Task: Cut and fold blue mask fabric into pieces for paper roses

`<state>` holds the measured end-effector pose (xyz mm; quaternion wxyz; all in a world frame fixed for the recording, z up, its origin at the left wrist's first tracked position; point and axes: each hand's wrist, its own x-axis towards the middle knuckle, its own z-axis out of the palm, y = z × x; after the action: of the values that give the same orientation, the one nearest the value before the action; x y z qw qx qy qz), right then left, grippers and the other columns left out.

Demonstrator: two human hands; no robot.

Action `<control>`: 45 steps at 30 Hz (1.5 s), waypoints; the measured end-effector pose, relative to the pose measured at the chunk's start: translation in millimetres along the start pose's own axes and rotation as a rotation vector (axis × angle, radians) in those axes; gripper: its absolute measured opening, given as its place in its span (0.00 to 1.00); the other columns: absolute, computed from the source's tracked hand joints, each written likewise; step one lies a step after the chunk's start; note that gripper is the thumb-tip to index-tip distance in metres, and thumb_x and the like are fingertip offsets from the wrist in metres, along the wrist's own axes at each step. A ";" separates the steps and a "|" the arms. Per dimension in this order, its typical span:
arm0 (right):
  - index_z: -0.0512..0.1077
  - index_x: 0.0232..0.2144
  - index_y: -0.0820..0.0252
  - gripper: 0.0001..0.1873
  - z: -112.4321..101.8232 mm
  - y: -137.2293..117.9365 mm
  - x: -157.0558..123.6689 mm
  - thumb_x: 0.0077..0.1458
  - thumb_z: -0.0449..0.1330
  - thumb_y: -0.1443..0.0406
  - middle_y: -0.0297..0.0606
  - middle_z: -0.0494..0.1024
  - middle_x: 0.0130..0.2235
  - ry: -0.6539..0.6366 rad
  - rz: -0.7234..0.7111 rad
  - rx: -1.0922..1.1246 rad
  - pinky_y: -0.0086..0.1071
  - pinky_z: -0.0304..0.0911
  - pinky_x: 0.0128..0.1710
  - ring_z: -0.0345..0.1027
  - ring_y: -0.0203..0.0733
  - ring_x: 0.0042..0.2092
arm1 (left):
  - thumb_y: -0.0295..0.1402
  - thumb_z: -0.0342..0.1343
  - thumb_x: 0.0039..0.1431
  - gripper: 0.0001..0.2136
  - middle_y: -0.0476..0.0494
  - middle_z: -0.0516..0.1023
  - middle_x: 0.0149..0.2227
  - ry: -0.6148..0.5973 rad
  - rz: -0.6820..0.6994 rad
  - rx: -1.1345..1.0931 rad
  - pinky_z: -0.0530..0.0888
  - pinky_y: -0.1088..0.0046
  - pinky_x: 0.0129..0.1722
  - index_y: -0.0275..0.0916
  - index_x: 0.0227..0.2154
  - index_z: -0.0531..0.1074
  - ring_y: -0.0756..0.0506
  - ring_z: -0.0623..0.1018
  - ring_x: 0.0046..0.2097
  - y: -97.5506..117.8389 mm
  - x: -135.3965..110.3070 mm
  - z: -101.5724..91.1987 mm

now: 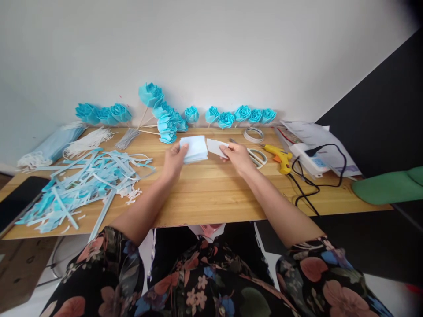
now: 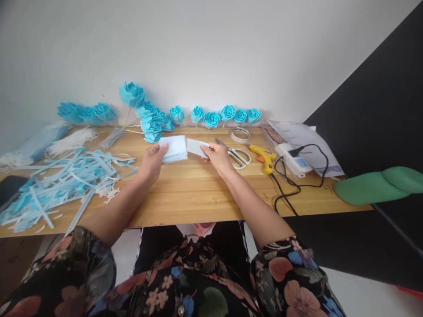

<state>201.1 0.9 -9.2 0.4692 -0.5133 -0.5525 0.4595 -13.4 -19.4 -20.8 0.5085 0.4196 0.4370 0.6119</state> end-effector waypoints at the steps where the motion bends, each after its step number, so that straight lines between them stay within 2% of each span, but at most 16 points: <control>1: 0.73 0.23 0.58 0.17 -4.7 0.0 -2.1 0.44 0.66 0.51 0.30 0.71 0.21 -0.013 -0.002 0.001 0.28 0.59 0.21 0.60 0.33 0.22 | 0.47 0.67 0.47 0.21 0.45 0.82 0.35 0.031 0.014 -0.041 0.74 0.71 0.39 0.35 0.38 0.77 0.44 0.80 0.39 2.7 2.2 -2.4; 4: 0.76 0.38 0.59 0.18 -13.2 3.4 -11.7 0.47 0.65 0.54 0.31 0.74 0.25 -0.105 0.018 -0.046 0.28 0.57 0.20 0.59 0.33 0.22 | 0.45 0.66 0.49 0.19 0.43 0.83 0.38 0.083 0.046 -0.122 0.76 0.69 0.43 0.36 0.39 0.77 0.42 0.80 0.45 9.3 7.1 -7.6; 7: 0.73 0.52 0.56 0.24 -10.0 10.6 -22.4 0.52 0.62 0.60 0.31 0.75 0.25 -0.114 -0.032 -0.280 0.32 0.62 0.26 0.65 0.38 0.25 | 0.44 0.65 0.52 0.18 0.41 0.82 0.40 0.072 0.049 -0.120 0.77 0.68 0.44 0.36 0.39 0.76 0.41 0.80 0.48 11.4 7.6 -8.6; 9: 0.72 0.54 0.54 0.25 -4.2 14.6 -28.2 0.53 0.62 0.64 0.33 0.77 0.28 -0.058 -0.156 -0.513 0.38 0.66 0.34 0.70 0.44 0.31 | 0.43 0.64 0.53 0.17 0.41 0.82 0.40 0.053 0.038 -0.108 0.77 0.67 0.45 0.35 0.39 0.76 0.41 0.80 0.49 10.5 6.0 -7.3; 11: 0.71 0.55 0.53 0.28 0.5 15.7 -32.6 0.51 0.63 0.68 0.39 0.80 0.37 -0.016 -0.327 -0.694 0.44 0.66 0.43 0.72 0.51 0.42 | 0.43 0.64 0.54 0.16 0.41 0.82 0.40 0.041 0.024 -0.100 0.77 0.67 0.46 0.35 0.40 0.76 0.41 0.80 0.48 8.8 4.1 -5.5; 13: 0.71 0.55 0.53 0.28 2.2 14.1 -35.7 0.50 0.63 0.70 0.43 0.78 0.48 0.012 -0.484 -0.786 0.48 0.63 0.50 0.68 0.56 0.51 | 0.42 0.64 0.55 0.16 0.41 0.83 0.39 0.037 0.018 -0.093 0.77 0.67 0.46 0.34 0.40 0.76 0.41 0.80 0.47 7.0 2.8 -4.0; 14: 0.72 0.53 0.53 0.26 2.0 12.7 -36.9 0.52 0.63 0.71 0.44 0.77 0.50 0.018 -0.536 -0.815 0.49 0.61 0.52 0.67 0.57 0.53 | 0.42 0.64 0.54 0.16 0.41 0.83 0.39 0.035 0.017 -0.092 0.77 0.67 0.46 0.34 0.39 0.76 0.41 0.80 0.47 6.2 2.3 -3.4; 16: 0.75 0.47 0.53 0.16 0.7 10.0 -38.4 0.55 0.60 0.70 0.43 0.78 0.47 -0.002 -0.568 -0.864 0.49 0.61 0.52 0.67 0.55 0.51 | 0.42 0.64 0.53 0.16 0.41 0.82 0.38 0.027 0.018 -0.091 0.77 0.67 0.45 0.34 0.38 0.76 0.41 0.80 0.46 4.9 1.6 -2.5; 19: 0.78 0.39 0.56 0.08 -1.0 8.6 -38.2 0.58 0.60 0.67 0.42 0.79 0.41 -0.148 -0.508 -0.901 0.45 0.61 0.48 0.70 0.52 0.47 | 0.44 0.66 0.51 0.18 0.43 0.82 0.35 -0.002 0.009 -0.074 0.76 0.67 0.43 0.34 0.37 0.76 0.42 0.80 0.43 2.7 0.3 -1.1; 22: 0.79 0.40 0.57 0.10 -2.6 10.2 -35.5 0.55 0.65 0.64 0.41 0.79 0.41 -0.260 -0.406 -0.861 0.41 0.63 0.45 0.71 0.48 0.42 | 0.47 0.67 0.49 0.20 0.46 0.81 0.33 -0.048 -0.019 -0.028 0.75 0.70 0.39 0.35 0.36 0.77 0.44 0.80 0.39 0.4 -2.1 1.2; 24: 0.79 0.41 0.58 0.13 -5.0 11.1 -32.9 0.53 0.66 0.62 0.40 0.80 0.40 -0.235 -0.338 -0.732 0.38 0.64 0.43 0.72 0.45 0.40 | 0.48 0.67 0.47 0.20 0.47 0.80 0.31 -0.077 -0.029 0.006 0.74 0.72 0.37 0.35 0.35 0.77 0.46 0.78 0.35 -0.6 -4.5 3.3; 29: 0.76 0.40 0.59 0.18 -9.1 4.6 -26.2 0.59 0.58 0.51 0.38 0.81 0.40 -0.019 -0.169 -0.194 0.32 0.66 0.39 0.72 0.40 0.39 | 0.51 0.66 0.48 0.22 0.48 0.80 0.31 -0.153 -0.019 0.073 0.73 0.74 0.34 0.35 0.36 0.78 0.49 0.76 0.32 -1.4 -10.7 9.0; 32: 0.74 0.35 0.59 0.25 -3.6 -5.1 -22.2 0.51 0.62 0.43 0.36 0.78 0.32 -0.115 -0.004 -0.057 0.28 0.63 0.28 0.70 0.36 0.32 | 0.52 0.65 0.48 0.23 0.48 0.78 0.29 -0.188 0.017 0.130 0.71 0.75 0.31 0.35 0.35 0.77 0.49 0.74 0.30 -2.3 -12.4 11.1; 34: 0.71 0.29 0.59 0.28 2.5 -11.7 -19.4 0.44 0.66 0.41 0.34 0.75 0.27 -0.178 0.077 -0.018 0.27 0.59 0.22 0.66 0.34 0.28 | 0.52 0.64 0.50 0.22 0.48 0.76 0.28 -0.193 0.054 0.184 0.70 0.76 0.30 0.34 0.34 0.77 0.50 0.73 0.30 -2.3 -12.8 11.7; 38: 0.65 0.20 0.58 0.28 12.0 -18.0 -14.7 0.38 0.70 0.43 0.28 0.67 0.19 -0.184 0.062 -0.027 0.26 0.54 0.20 0.58 0.31 0.23 | 0.49 0.63 0.53 0.20 0.47 0.76 0.31 -0.187 0.101 0.248 0.69 0.76 0.31 0.33 0.35 0.76 0.49 0.72 0.32 0.2 -13.3 12.2; 45: 0.64 0.16 0.58 0.22 9.0 -2.4 -14.3 0.51 0.62 0.50 0.28 0.65 0.16 -0.139 -0.052 -0.147 0.28 0.51 0.23 0.56 0.32 0.21 | 0.50 0.62 0.53 0.21 0.47 0.76 0.30 -0.164 0.078 0.234 0.68 0.76 0.30 0.33 0.34 0.76 0.50 0.71 0.30 -5.2 -11.2 11.6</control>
<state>192.3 -13.8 -8.7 0.4024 -0.4986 -0.6290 0.4402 0.5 -28.7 -23.6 0.4661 0.5411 0.4456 0.5398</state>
